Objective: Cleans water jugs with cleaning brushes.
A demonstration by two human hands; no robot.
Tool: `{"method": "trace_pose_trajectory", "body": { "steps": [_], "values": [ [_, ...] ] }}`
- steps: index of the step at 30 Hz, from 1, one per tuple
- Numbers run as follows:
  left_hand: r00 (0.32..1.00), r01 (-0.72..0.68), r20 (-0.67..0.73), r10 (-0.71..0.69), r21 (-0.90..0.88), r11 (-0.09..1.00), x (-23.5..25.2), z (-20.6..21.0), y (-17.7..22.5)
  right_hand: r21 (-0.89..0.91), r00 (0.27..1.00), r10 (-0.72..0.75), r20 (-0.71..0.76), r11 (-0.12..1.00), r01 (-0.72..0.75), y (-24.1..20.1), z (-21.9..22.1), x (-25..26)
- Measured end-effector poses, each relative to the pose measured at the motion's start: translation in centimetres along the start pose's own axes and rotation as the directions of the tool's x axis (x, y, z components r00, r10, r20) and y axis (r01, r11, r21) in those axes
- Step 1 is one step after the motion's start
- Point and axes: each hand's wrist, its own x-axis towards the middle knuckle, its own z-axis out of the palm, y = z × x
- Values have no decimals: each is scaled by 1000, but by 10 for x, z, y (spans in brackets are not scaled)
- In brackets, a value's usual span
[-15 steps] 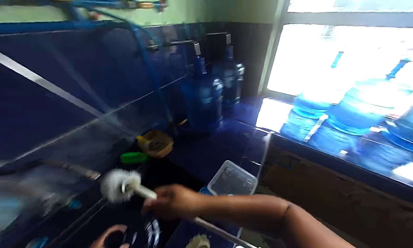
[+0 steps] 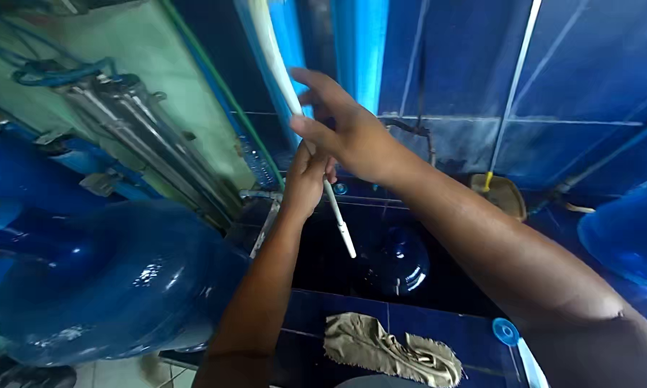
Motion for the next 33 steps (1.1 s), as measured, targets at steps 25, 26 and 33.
{"method": "trace_pose_trajectory", "body": {
  "steps": [25,26,33],
  "values": [
    [505,697,-373,-778,708,113,8,-164,-393,753,315,949,-34,231,-616,392,37,-72],
    [520,707,-409,-750,699,108,5,-163,-393,700,288,951,-109,280,-657,391,36,-74],
    [774,593,-233,-589,591,546,-58,-98,-359,785,219,906,-363,424,-452,361,-21,-144]
  ]
}}
